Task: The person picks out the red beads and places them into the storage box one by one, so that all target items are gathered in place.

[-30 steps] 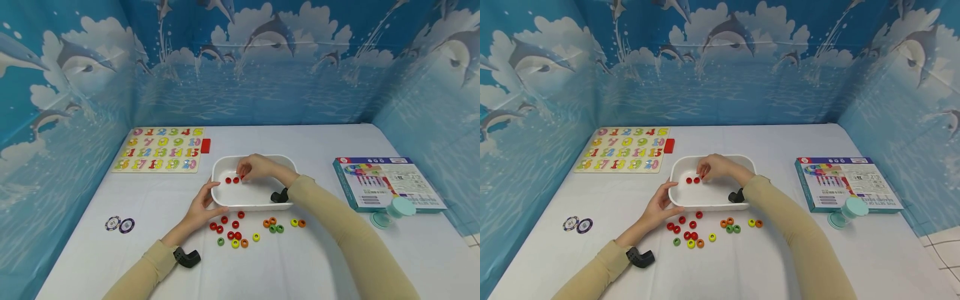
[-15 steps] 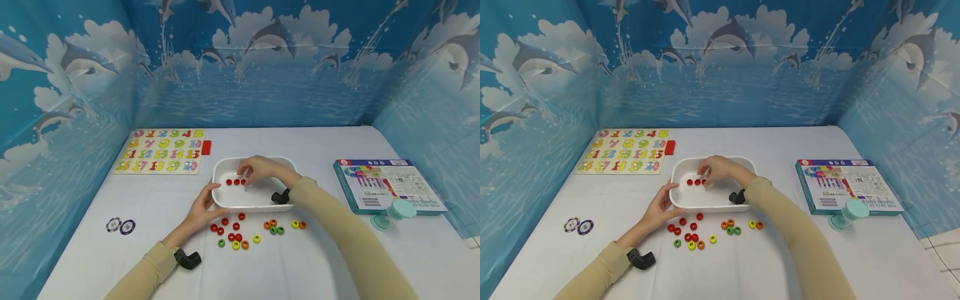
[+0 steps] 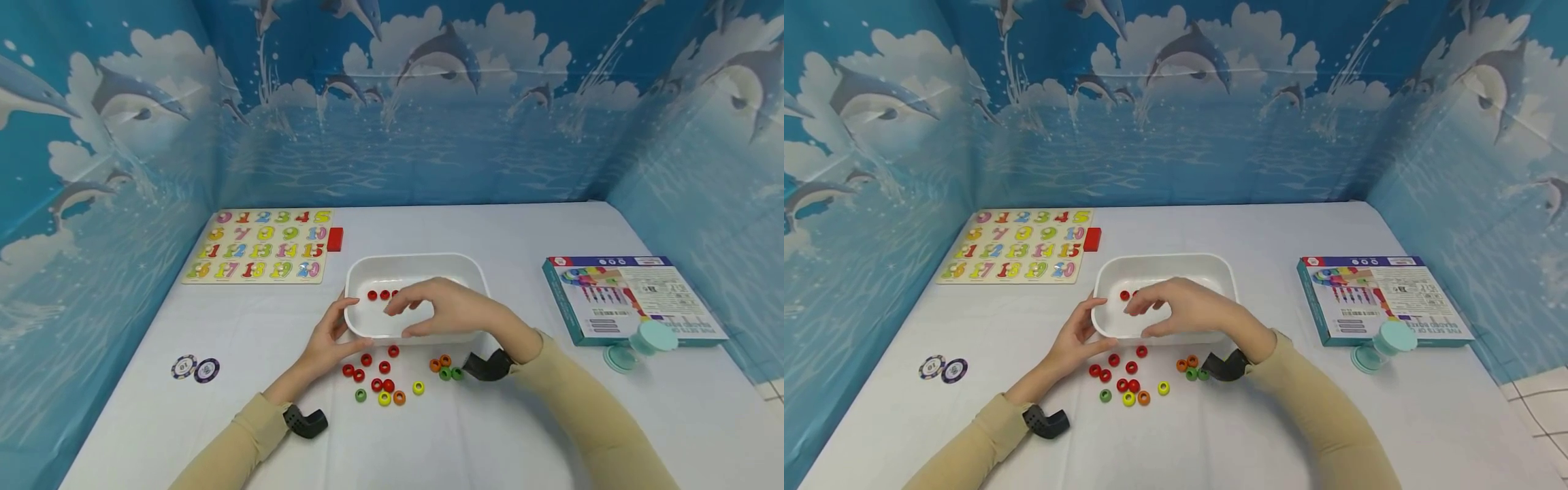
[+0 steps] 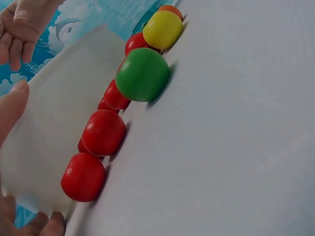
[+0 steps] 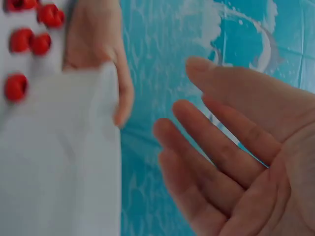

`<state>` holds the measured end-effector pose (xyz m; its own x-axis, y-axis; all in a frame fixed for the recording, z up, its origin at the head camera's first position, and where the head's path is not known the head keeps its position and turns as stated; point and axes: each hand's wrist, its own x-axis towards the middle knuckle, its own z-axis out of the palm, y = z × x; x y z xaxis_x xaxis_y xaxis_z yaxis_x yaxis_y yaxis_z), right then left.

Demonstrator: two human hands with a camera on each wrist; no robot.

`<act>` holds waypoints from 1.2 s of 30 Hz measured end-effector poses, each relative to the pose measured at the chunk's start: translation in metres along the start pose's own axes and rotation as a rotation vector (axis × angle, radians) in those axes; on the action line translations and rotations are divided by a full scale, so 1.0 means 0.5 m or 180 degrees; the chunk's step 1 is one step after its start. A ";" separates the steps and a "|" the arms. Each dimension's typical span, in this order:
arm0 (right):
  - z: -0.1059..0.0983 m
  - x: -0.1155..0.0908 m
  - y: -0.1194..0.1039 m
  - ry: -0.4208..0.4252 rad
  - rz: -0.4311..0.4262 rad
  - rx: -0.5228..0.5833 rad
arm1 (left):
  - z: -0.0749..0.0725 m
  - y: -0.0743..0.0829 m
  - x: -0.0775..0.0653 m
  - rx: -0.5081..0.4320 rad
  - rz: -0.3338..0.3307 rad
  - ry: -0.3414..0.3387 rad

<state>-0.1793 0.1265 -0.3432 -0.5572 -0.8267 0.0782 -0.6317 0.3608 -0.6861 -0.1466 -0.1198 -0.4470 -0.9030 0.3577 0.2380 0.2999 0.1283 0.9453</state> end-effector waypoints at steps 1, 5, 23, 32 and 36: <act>0.015 -0.007 -0.003 0.0030 -0.0029 0.0062 | 0.000 -0.001 0.000 -0.0002 0.0003 0.0003; 0.079 -0.030 -0.001 0.0179 -0.0107 0.0404 | 0.000 0.000 0.000 -0.0018 -0.0003 0.0012; 0.240 -0.031 0.062 0.0808 -0.0239 -0.0397 | 0.000 0.001 -0.001 -0.0033 0.0026 -0.0017; 0.240 -0.035 0.058 0.0765 -0.0127 -0.0635 | 0.000 0.002 -0.002 -0.0034 0.0015 0.0001; 0.233 -0.038 0.049 0.0681 0.0010 -0.0680 | 0.001 0.002 -0.001 -0.0026 0.0030 0.0003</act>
<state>-0.1213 0.1010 -0.4456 -0.6459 -0.7238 0.2426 -0.7162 0.4646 -0.5208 -0.1456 -0.1196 -0.4464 -0.9004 0.3580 0.2471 0.3060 0.1174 0.9448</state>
